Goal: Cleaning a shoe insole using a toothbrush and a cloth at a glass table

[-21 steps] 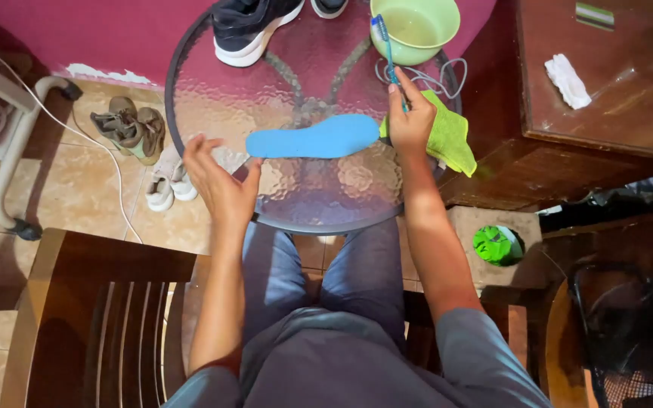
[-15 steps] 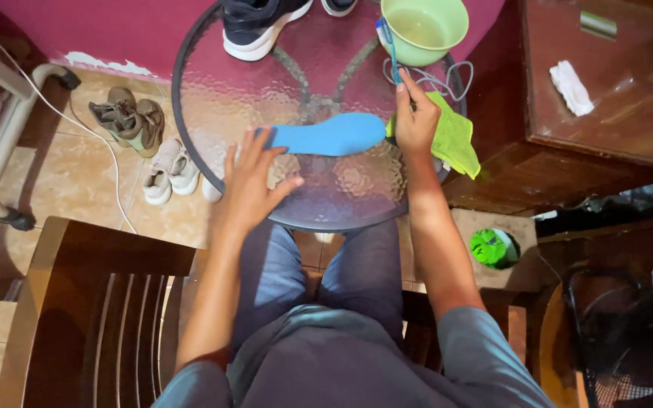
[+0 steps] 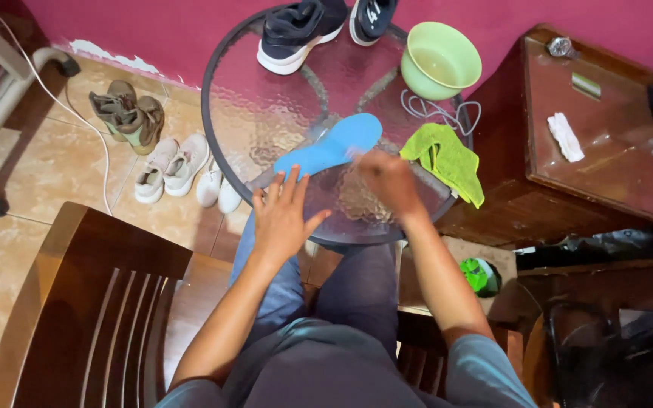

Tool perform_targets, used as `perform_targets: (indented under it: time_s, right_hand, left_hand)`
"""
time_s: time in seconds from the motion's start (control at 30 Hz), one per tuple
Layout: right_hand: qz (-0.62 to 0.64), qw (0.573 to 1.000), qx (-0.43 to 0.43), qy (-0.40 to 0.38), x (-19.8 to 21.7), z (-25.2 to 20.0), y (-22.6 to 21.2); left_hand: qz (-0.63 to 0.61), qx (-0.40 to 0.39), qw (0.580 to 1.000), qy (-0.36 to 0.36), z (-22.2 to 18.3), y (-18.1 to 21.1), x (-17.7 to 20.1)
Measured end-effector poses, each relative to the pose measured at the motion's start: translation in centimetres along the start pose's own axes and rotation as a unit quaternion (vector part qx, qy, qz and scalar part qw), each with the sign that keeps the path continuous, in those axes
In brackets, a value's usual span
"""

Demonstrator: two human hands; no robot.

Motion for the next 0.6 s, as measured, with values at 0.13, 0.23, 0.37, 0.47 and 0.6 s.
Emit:
perform_targets:
  time_s: [0.13, 0.23, 0.37, 0.47, 0.6]
  right_hand:
    - [0.016, 0.984, -0.073, -0.16, 1.3, 2.1, -4.2]
    - [-0.211, 0.965, -0.093, -0.124, 1.6, 2.3, -2.0]
    - [-0.18, 0.957, -0.046, -0.221, 2.0, 5.1, -7.8]
    - [-0.165, 0.946, -0.134, -0.246, 0.5, 4.1, -2.4]
    - [-0.259, 0.913, -0.194, -0.249, 2.4, 4.5, 1.0]
  left_hand:
    - [-0.003, 0.002, 1.0, 0.022, 0.0, 0.1, 0.3]
    - [-0.013, 0.005, 0.999, 0.029, -0.1, 0.1, 0.1]
    - [-0.023, 0.01, 0.999, 0.037, -0.1, -0.2, -0.1]
    - [-0.022, 0.015, 0.999, 0.041, -0.3, 0.0, 0.0]
    - [-0.033, 0.02, 0.999, 0.038, -0.1, 0.1, -0.1]
Point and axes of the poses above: each hand's wrist, its own z-axis towards the middle knuckle, its own x-axis out of the back of the hand, y = z × x, the point moved 3 cm from there along z, towards the middle knuckle, and after that the axes turned 15 degrees about x, right-handed, at the moved point
